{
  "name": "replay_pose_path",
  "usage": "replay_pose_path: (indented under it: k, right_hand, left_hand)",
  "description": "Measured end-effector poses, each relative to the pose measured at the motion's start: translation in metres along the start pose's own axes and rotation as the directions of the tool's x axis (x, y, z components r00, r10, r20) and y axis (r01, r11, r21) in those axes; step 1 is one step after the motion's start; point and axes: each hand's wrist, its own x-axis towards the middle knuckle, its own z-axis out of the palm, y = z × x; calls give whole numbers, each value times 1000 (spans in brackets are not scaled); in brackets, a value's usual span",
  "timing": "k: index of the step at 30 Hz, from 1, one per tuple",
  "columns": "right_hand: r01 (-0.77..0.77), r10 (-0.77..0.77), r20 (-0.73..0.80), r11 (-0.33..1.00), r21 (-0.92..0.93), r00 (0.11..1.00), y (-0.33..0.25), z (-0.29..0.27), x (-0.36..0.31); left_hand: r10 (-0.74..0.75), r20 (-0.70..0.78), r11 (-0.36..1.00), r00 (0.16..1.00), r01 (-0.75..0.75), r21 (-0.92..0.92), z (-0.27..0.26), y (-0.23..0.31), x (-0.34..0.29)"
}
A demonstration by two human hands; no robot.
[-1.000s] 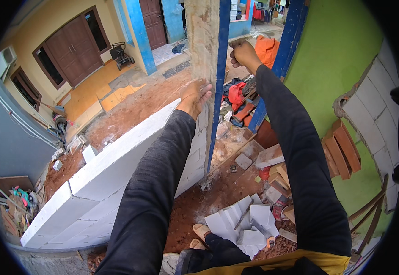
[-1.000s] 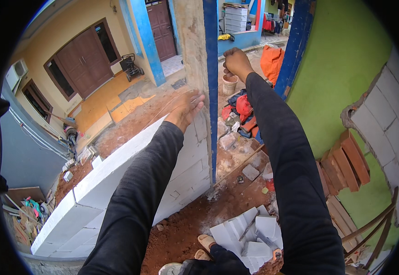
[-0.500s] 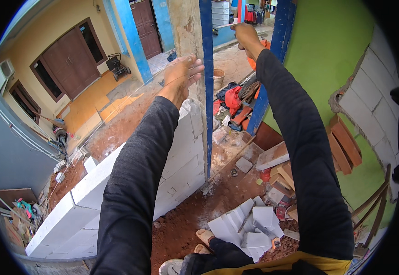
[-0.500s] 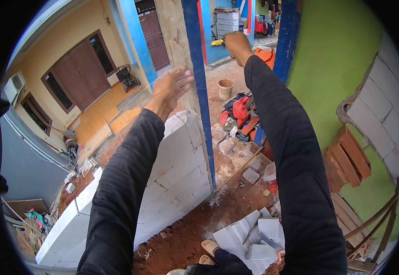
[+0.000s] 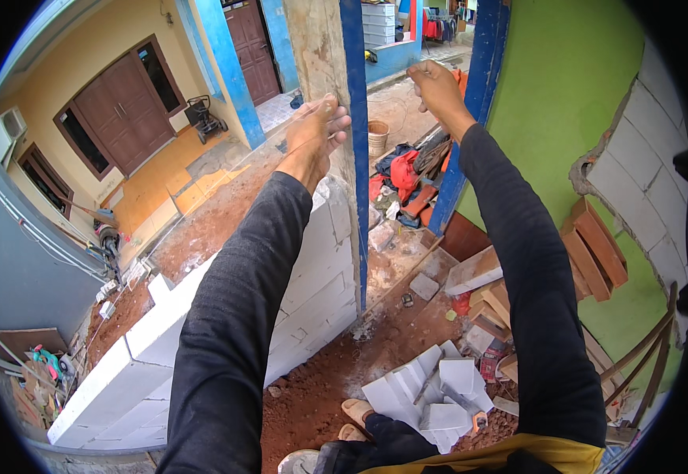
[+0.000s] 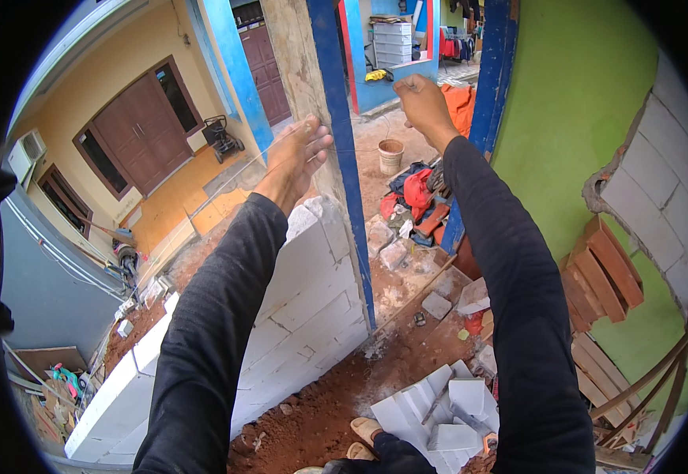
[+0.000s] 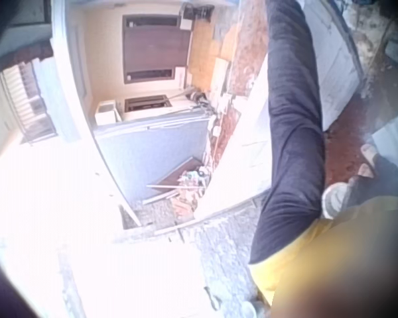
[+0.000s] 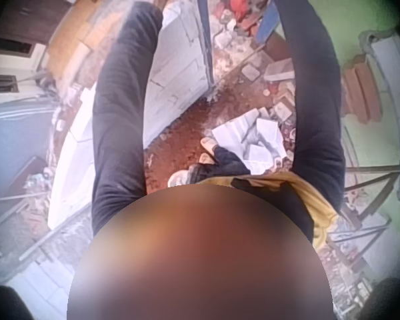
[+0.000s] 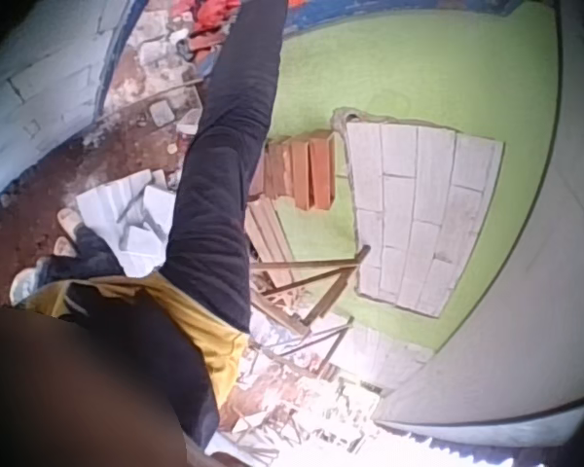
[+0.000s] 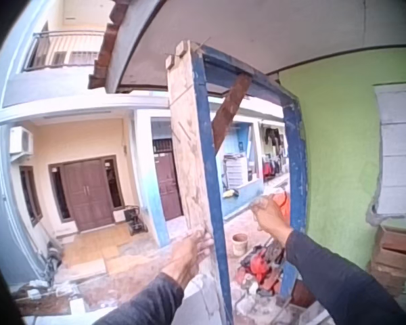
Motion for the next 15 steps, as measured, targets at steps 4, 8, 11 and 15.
replay_pose_path:
  k: [4, 8, 11, 15]
  right_hand:
    - [53, -79, 148, 984, 171, 986, -2, 20, -37]
    - [417, -375, 207, 880, -229, 904, -6, 26, -53]
    - [468, -396, 254, 799, -377, 882, -11, 20, -52]
    - [515, -471, 217, 727, -454, 855, -19, 15, -45]
  left_hand:
    - [39, 21, 999, 999, -39, 7, 1, -3, 4]
    - [48, 21, 999, 999, -48, -4, 0, -4, 5]
    - [57, 43, 998, 997, -57, 14, -3, -4, 8]
    - [72, 65, 997, 995, -71, -23, -8, -5, 2]
